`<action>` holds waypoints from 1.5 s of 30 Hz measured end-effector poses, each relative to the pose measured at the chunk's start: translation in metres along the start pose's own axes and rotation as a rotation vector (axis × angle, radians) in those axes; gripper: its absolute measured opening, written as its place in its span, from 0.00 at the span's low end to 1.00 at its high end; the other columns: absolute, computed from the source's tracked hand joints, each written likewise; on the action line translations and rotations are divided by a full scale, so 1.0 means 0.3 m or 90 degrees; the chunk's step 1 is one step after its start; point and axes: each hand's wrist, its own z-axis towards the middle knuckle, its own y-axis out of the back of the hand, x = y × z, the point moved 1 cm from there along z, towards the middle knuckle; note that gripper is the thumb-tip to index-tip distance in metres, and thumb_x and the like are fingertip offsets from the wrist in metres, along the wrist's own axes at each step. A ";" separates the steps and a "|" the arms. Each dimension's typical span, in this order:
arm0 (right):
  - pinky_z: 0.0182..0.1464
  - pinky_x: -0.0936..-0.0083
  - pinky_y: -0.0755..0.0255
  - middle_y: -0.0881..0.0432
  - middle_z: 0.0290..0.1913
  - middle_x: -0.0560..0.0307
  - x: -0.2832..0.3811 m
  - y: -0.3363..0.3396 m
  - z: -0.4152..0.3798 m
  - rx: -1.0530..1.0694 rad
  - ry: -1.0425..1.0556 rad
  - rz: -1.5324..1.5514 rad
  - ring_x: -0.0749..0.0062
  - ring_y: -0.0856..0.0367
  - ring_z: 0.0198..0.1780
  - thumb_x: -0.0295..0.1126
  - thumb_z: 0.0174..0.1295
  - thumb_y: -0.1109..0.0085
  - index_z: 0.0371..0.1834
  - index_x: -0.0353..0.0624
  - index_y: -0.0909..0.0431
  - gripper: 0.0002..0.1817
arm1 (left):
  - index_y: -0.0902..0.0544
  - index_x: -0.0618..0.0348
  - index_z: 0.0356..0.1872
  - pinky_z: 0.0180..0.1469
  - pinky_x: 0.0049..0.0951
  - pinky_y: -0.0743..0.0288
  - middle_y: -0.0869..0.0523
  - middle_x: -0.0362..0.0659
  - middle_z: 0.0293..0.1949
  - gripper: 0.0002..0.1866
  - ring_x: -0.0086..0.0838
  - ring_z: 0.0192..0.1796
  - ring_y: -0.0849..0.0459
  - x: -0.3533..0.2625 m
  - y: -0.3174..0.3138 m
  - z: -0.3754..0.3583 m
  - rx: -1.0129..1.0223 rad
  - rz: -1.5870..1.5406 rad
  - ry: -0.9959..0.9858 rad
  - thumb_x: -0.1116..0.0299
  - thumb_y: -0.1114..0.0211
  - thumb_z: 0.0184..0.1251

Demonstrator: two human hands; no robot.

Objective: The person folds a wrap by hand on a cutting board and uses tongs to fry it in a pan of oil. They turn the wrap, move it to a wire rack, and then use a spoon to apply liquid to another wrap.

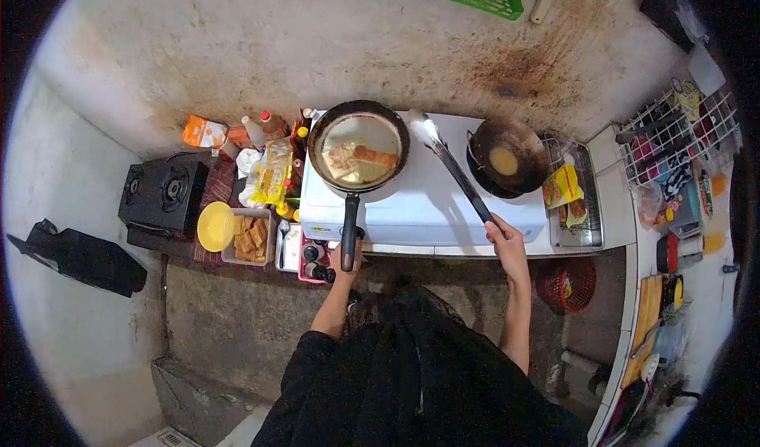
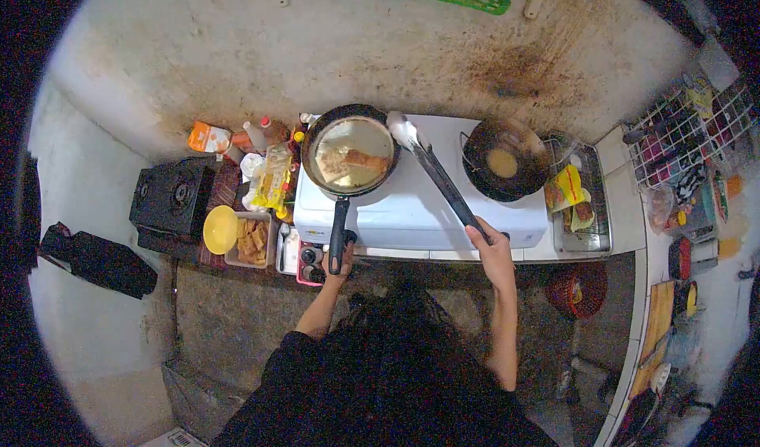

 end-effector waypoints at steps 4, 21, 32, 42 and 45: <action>0.25 0.89 0.48 0.33 0.23 0.71 -0.001 0.007 -0.004 0.000 -0.007 0.009 0.88 0.42 0.24 0.42 0.56 0.44 0.50 0.38 0.27 0.23 | 0.23 0.60 0.21 0.26 0.39 0.32 0.22 0.53 0.19 0.19 0.48 0.25 0.22 0.060 -0.023 0.013 -0.013 -0.144 -0.068 0.51 0.43 0.53; 0.19 0.88 0.52 0.36 0.20 0.72 -0.047 0.011 0.007 -0.007 -0.041 0.023 0.90 0.45 0.18 0.44 0.55 0.44 0.50 0.39 0.27 0.24 | 0.22 0.61 0.27 0.25 0.38 0.31 0.21 0.51 0.19 0.23 0.43 0.23 0.21 -0.056 0.087 0.012 0.105 0.216 -0.106 0.47 0.43 0.53; 0.18 0.90 0.53 0.33 0.21 0.71 -0.077 -0.001 -0.002 -0.011 -0.043 0.059 0.92 0.45 0.18 0.43 0.56 0.45 0.52 0.38 0.29 0.25 | 0.27 0.61 0.41 0.24 0.20 0.31 0.20 0.39 0.26 0.25 0.19 0.22 0.25 -0.341 0.247 -0.003 0.344 -0.451 0.414 0.46 0.56 0.64; 0.13 0.91 0.54 0.34 0.19 0.71 -0.107 -0.031 -0.004 0.023 -0.023 0.040 0.93 0.46 0.13 0.44 0.59 0.49 0.51 0.40 0.29 0.22 | 0.28 0.64 0.24 0.12 0.21 0.39 0.29 0.37 0.15 0.23 0.20 0.11 0.31 -0.333 0.191 0.061 0.199 -0.267 0.308 0.48 0.40 0.55; 0.14 0.92 0.53 0.34 0.19 0.71 -0.100 -0.030 -0.016 0.022 -0.024 0.050 0.93 0.46 0.13 0.44 0.59 0.49 0.52 0.40 0.29 0.22 | 0.29 0.63 0.22 0.11 0.22 0.40 0.30 0.36 0.13 0.22 0.20 0.09 0.32 -0.344 0.199 0.060 0.203 -0.231 0.253 0.50 0.40 0.55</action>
